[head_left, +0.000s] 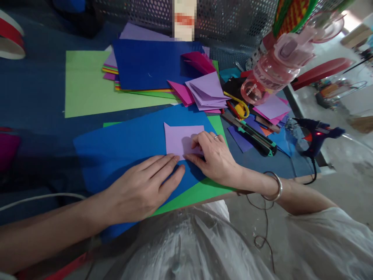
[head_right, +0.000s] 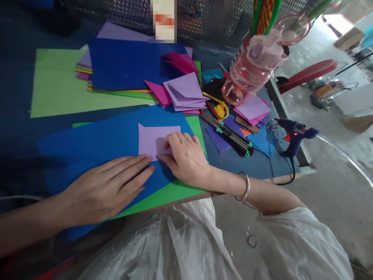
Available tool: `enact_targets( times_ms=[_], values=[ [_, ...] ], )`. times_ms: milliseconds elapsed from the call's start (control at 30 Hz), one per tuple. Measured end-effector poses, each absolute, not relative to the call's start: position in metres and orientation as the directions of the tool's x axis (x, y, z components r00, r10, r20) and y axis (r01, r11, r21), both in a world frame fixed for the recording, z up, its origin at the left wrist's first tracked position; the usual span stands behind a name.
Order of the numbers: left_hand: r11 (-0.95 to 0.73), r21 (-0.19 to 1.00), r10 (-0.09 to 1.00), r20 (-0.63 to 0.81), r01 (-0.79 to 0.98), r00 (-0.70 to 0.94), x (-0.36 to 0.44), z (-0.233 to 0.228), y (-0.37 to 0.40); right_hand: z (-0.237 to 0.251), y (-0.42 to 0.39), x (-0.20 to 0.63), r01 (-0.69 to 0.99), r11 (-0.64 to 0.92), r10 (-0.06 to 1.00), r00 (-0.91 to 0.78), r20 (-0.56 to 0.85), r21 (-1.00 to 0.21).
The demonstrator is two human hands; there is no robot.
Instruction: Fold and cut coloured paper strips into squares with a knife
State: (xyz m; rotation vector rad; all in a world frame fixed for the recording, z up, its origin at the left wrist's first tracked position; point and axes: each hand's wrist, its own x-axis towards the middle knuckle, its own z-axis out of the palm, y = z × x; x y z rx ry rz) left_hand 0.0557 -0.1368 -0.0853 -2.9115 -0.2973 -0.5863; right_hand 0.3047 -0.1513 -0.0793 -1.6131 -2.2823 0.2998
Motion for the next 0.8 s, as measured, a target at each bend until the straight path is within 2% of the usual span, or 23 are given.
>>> enact_targets(
  times_ms=[267,567,800],
  values=[
    [-0.967,-0.032,0.213,0.437,0.251,0.874,0.057,-0.082,-0.136,-0.080,-0.151,0.330,0.865,0.293,0.956,-0.269,0.118,-0.407],
    [-0.964,-0.059,0.212,0.412,0.258,0.886,0.049,-0.077,-0.136,-0.080,-0.155,0.344,0.855,0.293,0.956,-0.265,0.127,-0.428],
    [-0.947,-0.059,0.256,0.457,0.316,0.852,0.039,-0.075,-0.141,-0.079,-0.155,0.347,0.851,0.308,0.951,-0.273,0.142,-0.425]
  ],
)
